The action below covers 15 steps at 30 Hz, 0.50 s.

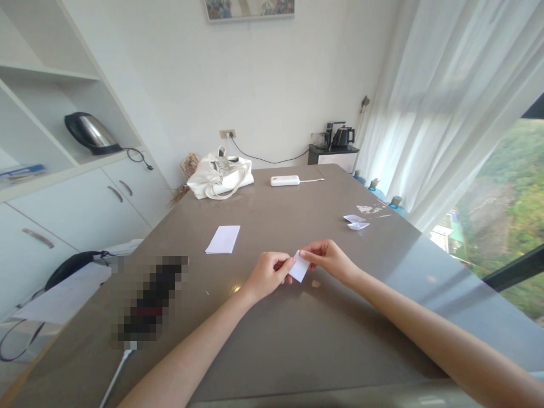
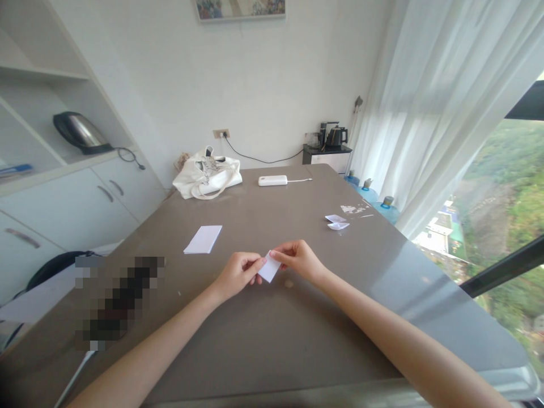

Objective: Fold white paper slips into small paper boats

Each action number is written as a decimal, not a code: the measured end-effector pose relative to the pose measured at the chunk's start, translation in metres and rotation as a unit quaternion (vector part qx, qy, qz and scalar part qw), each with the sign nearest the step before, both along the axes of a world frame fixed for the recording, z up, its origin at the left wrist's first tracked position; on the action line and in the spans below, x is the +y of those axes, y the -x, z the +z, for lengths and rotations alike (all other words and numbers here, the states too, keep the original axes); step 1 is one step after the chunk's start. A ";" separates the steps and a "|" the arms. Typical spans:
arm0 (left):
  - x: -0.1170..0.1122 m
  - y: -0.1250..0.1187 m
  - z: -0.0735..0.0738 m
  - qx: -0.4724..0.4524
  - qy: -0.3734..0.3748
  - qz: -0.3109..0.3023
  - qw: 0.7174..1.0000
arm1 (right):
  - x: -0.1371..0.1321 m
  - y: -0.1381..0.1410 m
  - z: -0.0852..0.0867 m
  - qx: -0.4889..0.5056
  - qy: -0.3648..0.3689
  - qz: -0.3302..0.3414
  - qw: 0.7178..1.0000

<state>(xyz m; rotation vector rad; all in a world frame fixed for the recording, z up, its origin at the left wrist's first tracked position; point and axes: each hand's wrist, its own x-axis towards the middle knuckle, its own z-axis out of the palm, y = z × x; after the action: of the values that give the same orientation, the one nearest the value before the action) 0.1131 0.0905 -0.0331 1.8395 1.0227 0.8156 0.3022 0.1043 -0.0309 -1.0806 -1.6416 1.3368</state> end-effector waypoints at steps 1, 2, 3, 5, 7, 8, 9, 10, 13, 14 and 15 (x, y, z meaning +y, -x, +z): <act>0.001 0.001 0.000 0.001 -0.002 0.004 1.000 | 0.001 -0.001 0.000 -0.007 0.002 0.002 1.000; 0.001 0.002 -0.001 0.002 -0.001 0.006 1.000 | 0.001 -0.002 -0.001 -0.012 0.000 0.002 1.000; 0.001 0.003 -0.001 0.004 0.000 0.005 1.000 | 0.002 -0.003 -0.002 -0.017 -0.006 0.000 1.000; 0.000 0.003 -0.002 0.009 -0.001 0.004 1.000 | 0.002 -0.003 -0.003 -0.027 -0.026 -0.007 0.999; 0.000 0.001 -0.002 0.003 -0.024 0.020 1.000 | 0.001 -0.002 -0.004 -0.038 -0.042 -0.013 0.998; 0.000 -0.001 -0.003 -0.007 -0.038 0.034 0.999 | 0.000 -0.001 -0.004 -0.040 -0.044 -0.014 0.998; 0.000 -0.002 -0.004 -0.023 -0.047 0.046 0.998 | 0.000 0.000 -0.003 -0.037 -0.043 -0.013 0.998; 0.001 -0.003 -0.005 -0.045 -0.040 0.053 0.997 | -0.001 0.002 -0.003 -0.026 -0.040 -0.011 0.999; 0.005 -0.003 -0.009 -0.138 0.053 0.032 0.989 | -0.002 0.004 0.001 0.028 -0.030 0.003 0.999; 0.007 -0.002 -0.011 -0.163 0.085 0.021 0.983 | -0.003 0.004 0.002 0.045 -0.030 0.012 0.998; 0.008 -0.001 -0.012 -0.187 0.114 0.012 0.976 | -0.003 0.004 0.003 0.058 -0.030 0.021 0.998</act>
<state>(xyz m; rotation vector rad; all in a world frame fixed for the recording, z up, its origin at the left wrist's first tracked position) 0.1143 0.0987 -0.0454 1.4154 0.8569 0.9718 0.2985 0.1015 -0.0279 -0.9209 -1.6159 1.3444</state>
